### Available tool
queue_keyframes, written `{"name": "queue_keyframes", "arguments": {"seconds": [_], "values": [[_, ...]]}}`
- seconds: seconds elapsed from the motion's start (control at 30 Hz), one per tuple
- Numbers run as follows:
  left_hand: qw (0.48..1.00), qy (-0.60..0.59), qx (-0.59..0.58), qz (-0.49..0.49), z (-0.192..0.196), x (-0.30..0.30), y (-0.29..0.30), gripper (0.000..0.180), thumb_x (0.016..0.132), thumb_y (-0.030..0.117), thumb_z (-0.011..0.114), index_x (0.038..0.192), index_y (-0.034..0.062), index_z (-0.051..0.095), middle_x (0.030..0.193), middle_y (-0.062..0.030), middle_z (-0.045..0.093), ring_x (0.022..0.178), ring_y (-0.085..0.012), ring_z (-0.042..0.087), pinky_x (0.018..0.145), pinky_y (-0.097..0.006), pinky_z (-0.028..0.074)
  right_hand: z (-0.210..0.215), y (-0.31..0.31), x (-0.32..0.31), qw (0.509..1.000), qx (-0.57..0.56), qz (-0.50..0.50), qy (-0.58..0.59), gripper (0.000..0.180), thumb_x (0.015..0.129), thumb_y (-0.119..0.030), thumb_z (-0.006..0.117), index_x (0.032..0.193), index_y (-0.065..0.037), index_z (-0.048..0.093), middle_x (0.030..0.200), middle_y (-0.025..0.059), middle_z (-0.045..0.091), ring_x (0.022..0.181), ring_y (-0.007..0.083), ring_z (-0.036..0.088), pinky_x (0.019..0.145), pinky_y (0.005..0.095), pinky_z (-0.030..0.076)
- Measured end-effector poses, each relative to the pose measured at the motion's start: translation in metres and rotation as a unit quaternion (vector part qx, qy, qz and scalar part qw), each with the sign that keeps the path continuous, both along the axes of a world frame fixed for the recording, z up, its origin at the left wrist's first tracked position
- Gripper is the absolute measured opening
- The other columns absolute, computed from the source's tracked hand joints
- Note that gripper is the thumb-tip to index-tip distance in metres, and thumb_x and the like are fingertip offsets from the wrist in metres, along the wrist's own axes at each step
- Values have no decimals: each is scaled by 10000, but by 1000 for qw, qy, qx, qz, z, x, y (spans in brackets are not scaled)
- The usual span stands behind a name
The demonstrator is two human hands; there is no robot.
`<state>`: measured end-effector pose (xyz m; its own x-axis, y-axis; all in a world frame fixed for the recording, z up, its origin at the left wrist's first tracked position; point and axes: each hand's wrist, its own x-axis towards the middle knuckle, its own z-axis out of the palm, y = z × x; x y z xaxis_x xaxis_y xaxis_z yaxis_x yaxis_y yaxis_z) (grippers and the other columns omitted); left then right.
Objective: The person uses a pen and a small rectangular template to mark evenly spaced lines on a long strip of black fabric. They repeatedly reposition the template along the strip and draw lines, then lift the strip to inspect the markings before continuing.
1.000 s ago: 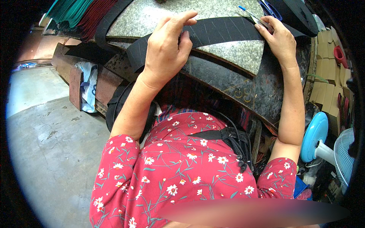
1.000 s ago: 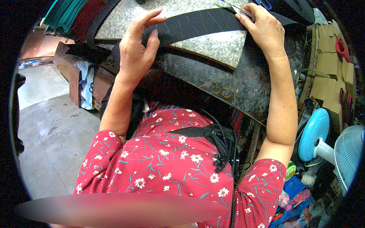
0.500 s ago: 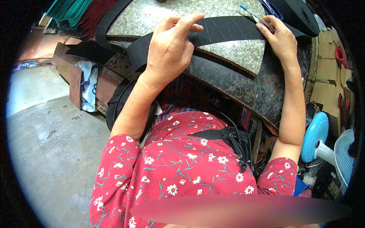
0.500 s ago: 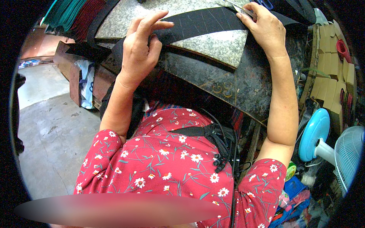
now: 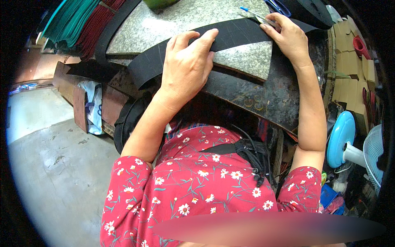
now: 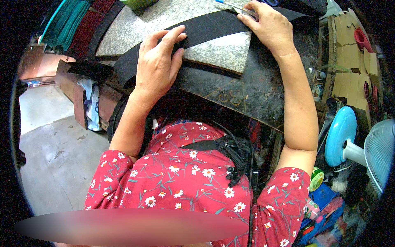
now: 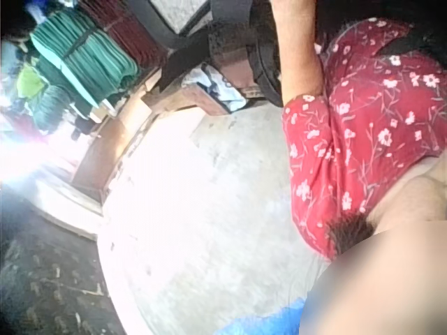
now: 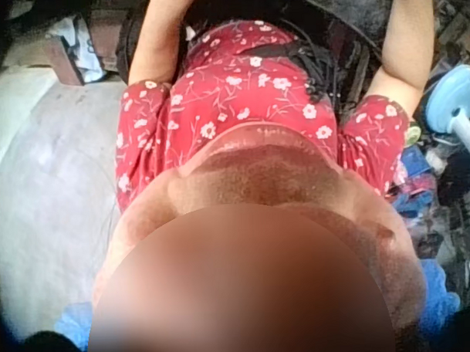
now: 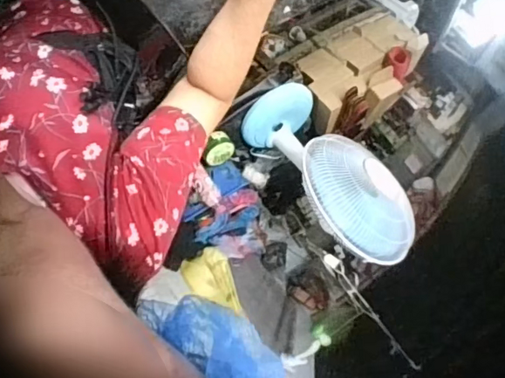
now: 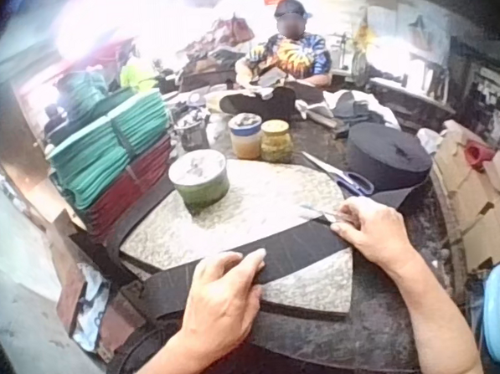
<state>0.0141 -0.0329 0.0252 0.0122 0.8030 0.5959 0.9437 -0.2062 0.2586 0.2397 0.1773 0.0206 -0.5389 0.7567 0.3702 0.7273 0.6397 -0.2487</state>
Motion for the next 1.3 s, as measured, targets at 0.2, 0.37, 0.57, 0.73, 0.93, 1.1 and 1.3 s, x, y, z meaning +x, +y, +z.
{"name": "queue_keyframes", "arguments": {"seconds": [0.2, 0.37, 0.57, 0.73, 0.93, 1.1, 1.3], "values": [[1000, -11, -6, -11, 6, 2, 5, 519, 834, 127, 758, 1336, 101, 627, 1031, -116, 655, 1029, -300, 606, 932, -443, 484, -3, 2, -1, 1000, 0, 13, 27, 415, 910, -498, 732, 1192, -193, 728, 1087, 53, 774, 971, 210, 762, 821, 362, 588], [998, 57, -32, -21, 11, 12, 21, 494, 843, 266, 774, 1309, 151, 654, 963, -73, 636, 960, -287, 604, 888, -425, 493, 0, 0, -2, 999, 16, 23, 23, 377, 920, -475, 722, 1161, -185, 733, 1080, 27, 759, 929, 214, 756, 795, 354, 587], [991, 127, -33, -1, 13, 20, 31, 270, 836, 355, 771, 985, 133, 736, 988, -66, 640, 991, -287, 613, 912, -433, 471, 1, -4, -4, 995, 102, 17, -9, 355, 912, -482, 710, 1123, -199, 758, 1050, 2, 724, 907, 244, 744, 778, 374, 595], [989, 113, 6, -92, 14, 16, 50, 253, 870, 327, 750, 960, 92, 721, 1086, -106, 664, 1006, -306, 620, 888, -433, 514, 4, -1, -2, 997, 77, 6, -10, 330, 916, -457, 717, 1110, -197, 774, 1048, 9, 721, 919, 243, 742, 797, 374, 592], [982, 113, -47, -141, 14, 17, 80, 248, 934, 281, 704, 1052, 67, 663, 1072, -115, 706, 986, -337, 632, 856, -438, 536, 7, 1, 2, 1000, 22, 11, 2, 314, 909, -418, 727, 1126, -194, 764, 1054, 14, 706, 944, 245, 736, 828, 385, 581], [991, 67, -12, -114, 9, 23, 93, 216, 906, 261, 707, 1076, 134, 671, 975, -73, 708, 954, -316, 638, 838, -433, 546, 9, 2, 4, 997, 60, 52, 24, 247, 892, -271, 731, 1133, -224, 757, 1093, 8, 679, 919, 244, 730, 820, 372, 583], [994, 40, 7, -100, 7, 19, 85, 246, 876, 203, 727, 1110, 148, 680, 934, -70, 705, 897, -303, 643, 806, -435, 544, 15, -3, 2, 988, 67, 36, 136, 230, 896, -215, 716, 1116, -164, 757, 979, 15, 701, 842, 233, 734, 743, 351, 584]]}}
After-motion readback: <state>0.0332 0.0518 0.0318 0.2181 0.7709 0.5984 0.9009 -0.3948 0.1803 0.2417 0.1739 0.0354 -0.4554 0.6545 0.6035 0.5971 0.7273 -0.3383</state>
